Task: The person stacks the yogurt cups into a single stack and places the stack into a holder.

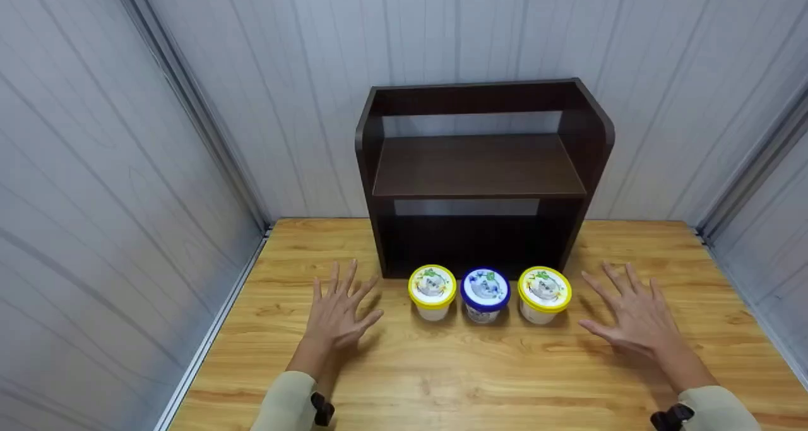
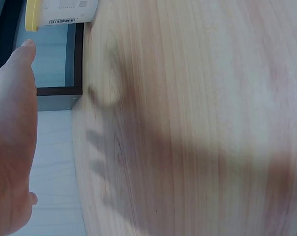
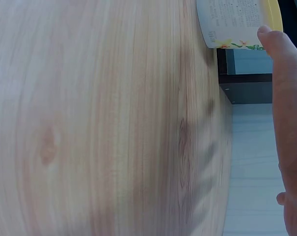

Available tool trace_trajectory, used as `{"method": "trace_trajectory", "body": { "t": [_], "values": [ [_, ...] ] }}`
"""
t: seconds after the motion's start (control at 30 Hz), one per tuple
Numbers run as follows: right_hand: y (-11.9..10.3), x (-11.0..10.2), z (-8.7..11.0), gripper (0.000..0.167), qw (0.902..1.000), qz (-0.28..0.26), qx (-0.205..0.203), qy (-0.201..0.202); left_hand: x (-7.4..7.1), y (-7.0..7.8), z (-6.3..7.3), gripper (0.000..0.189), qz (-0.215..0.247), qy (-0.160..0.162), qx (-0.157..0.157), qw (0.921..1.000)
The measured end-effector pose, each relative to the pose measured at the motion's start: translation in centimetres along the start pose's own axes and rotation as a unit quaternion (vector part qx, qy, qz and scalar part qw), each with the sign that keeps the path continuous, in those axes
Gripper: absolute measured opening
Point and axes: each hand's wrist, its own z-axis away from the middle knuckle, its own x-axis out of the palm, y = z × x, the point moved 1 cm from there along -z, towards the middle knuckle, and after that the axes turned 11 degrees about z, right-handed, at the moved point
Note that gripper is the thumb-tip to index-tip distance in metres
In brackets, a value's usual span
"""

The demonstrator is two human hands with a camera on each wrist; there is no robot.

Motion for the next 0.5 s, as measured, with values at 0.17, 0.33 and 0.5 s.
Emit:
{"method": "trace_trajectory", "body": {
  "t": [0.17, 0.33, 0.5],
  "values": [
    [0.11, 0.01, 0.15, 0.099, 1.0, 0.003, 0.001, -0.001, -0.03, 0.1, -0.12, 0.075, 0.003, 0.002, 0.001, 1.0],
    [0.14, -0.09, 0.3, 0.099, 1.0, 0.004, 0.002, 0.002, -0.1, 0.31, -0.46, 0.075, -0.003, 0.008, 0.007, 0.9999],
    [0.01, -0.43, -0.02, 0.098, 1.0, 0.002, 0.0, 0.006, -0.37, 0.73, -0.75, 0.073, 0.001, 0.012, 0.011, 0.9999]
  ]
}}
